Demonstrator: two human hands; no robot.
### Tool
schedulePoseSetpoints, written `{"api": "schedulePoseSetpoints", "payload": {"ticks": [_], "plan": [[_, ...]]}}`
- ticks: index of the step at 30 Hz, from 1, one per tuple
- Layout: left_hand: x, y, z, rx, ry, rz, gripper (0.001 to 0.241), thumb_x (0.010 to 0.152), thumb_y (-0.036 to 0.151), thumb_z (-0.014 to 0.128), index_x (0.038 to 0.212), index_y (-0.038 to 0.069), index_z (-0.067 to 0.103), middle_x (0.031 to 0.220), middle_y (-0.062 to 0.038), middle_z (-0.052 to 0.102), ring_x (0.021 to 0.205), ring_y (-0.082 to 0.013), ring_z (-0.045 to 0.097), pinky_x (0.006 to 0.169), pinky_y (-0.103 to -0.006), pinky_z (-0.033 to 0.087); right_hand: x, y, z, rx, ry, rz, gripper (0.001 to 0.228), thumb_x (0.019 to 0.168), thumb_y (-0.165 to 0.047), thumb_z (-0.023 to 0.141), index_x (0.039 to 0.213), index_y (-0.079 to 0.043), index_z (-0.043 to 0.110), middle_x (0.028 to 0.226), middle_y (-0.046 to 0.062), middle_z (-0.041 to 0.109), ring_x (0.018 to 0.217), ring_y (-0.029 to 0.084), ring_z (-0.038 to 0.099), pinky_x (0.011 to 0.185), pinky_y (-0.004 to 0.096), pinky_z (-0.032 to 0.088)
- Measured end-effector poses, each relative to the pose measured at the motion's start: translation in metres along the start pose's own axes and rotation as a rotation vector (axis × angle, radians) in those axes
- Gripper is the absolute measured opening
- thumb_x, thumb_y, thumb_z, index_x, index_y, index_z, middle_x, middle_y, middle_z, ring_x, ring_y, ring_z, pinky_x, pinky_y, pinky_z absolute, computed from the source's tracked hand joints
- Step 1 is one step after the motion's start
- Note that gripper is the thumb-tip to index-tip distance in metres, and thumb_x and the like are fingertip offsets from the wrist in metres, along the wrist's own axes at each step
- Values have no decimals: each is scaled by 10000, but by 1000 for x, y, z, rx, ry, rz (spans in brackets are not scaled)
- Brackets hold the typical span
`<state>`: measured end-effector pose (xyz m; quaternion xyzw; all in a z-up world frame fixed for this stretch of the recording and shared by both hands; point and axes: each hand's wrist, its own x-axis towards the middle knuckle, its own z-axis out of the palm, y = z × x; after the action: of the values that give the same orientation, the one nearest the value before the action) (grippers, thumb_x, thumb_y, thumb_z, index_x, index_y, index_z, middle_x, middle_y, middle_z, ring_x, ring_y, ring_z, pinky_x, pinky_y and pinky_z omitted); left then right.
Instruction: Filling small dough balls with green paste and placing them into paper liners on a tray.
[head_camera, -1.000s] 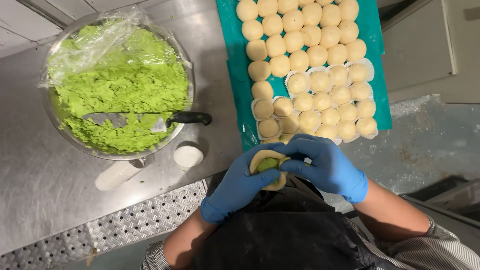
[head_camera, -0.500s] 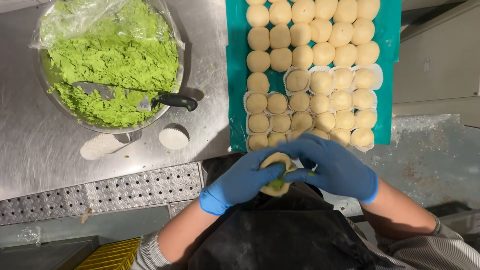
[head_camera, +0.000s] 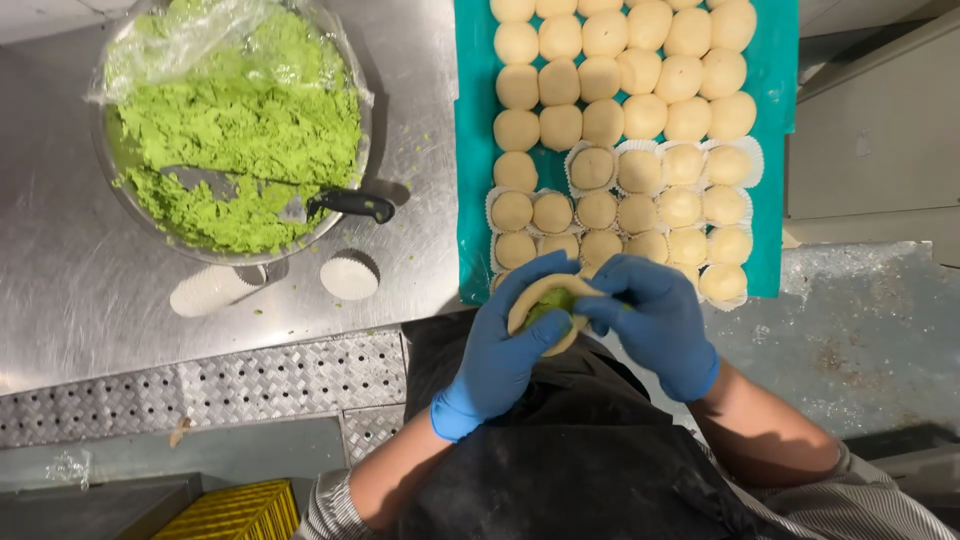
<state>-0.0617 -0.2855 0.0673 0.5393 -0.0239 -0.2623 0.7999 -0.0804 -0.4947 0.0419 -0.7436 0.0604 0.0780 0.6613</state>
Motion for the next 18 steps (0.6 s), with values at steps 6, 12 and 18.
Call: {"api": "schedulePoseSetpoints", "payload": {"ticks": [6, 12, 18], "plan": [[4, 4, -5, 133, -141, -420, 436, 1021, 180, 625, 1419, 8, 663, 1041, -209, 672, 875, -254, 581, 774, -368, 460, -9, -12, -23, -623, -164, -745, 357, 738, -333, 878, 888, -116, 637, 910, 62, 673, 770, 227, 671, 684, 340, 507], [7, 7, -7, -21, -285, -292, 596, 941, 185, 605, 1507, 89, 445, 1387, -46, 618, 1257, -138, 611, 1088, -301, 477, -3, -27, -24, -468, -280, -239, 345, 717, -249, 903, 953, -74, 723, 814, 40, 677, 664, 157, 666, 583, 288, 506], [3, 3, -3, -107, -244, -213, 552, 962, 159, 620, 1487, 20, 516, 1361, -101, 634, 1255, -178, 606, 1106, -324, 476, -12, 4, -20, -342, -84, -250, 201, 809, -164, 869, 885, -87, 699, 789, 18, 688, 675, 136, 668, 627, 265, 513]]}}
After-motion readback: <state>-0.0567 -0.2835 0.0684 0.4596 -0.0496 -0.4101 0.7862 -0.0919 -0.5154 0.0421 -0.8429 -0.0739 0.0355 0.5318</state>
